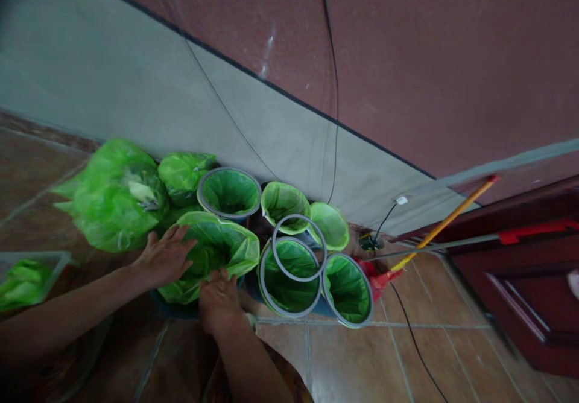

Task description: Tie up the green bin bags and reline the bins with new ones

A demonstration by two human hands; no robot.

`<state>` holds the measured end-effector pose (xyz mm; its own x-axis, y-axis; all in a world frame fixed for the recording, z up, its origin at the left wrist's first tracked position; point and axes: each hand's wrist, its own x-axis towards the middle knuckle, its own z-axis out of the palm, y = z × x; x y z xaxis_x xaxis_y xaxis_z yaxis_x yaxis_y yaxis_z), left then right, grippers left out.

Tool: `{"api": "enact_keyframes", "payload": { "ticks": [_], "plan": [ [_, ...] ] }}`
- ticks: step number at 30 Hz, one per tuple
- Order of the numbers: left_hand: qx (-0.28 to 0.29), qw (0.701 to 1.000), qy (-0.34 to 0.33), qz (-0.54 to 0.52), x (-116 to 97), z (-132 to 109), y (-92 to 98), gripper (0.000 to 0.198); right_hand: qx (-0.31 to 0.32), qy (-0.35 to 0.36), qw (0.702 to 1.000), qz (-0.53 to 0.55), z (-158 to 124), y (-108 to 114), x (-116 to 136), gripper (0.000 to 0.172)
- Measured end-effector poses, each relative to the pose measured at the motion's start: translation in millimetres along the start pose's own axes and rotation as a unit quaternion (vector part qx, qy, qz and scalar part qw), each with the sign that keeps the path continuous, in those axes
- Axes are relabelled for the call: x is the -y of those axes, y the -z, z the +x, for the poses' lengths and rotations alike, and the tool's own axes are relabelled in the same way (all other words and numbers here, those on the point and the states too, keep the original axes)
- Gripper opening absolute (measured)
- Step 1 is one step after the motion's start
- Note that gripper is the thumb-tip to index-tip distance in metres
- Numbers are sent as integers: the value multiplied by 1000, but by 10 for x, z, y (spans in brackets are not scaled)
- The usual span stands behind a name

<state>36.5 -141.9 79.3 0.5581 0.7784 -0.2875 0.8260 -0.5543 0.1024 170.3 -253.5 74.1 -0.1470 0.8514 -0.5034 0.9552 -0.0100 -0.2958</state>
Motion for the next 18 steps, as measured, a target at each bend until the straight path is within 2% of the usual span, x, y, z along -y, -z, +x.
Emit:
{"api": "enact_keyframes", "payload": {
  "ticks": [5, 7, 9, 12, 14, 18],
  "plan": [
    [17, 999, 19, -22, 266, 81, 136, 35, 37, -19, 998, -46, 51, -8, 41, 36],
    [30, 999, -15, -22, 272, 99, 192, 32, 39, -9, 997, -61, 61, -14, 32, 36],
    [65, 994, -81, -22, 205, 65, 208, 33, 40, 6, 996, -78, 76, -66, 16, 36],
    [152, 974, -162, -34, 35, -70, 127, 31, 29, 0, 993, -113, 129, -200, -19, 38],
    [195, 963, -182, -27, -62, -168, 23, 33, 13, -16, 992, -121, 174, -266, -37, 40],
    [214, 956, -199, 6, -116, -257, -193, 49, 10, -48, 992, -113, 190, -213, -39, 42]
  ]
}}
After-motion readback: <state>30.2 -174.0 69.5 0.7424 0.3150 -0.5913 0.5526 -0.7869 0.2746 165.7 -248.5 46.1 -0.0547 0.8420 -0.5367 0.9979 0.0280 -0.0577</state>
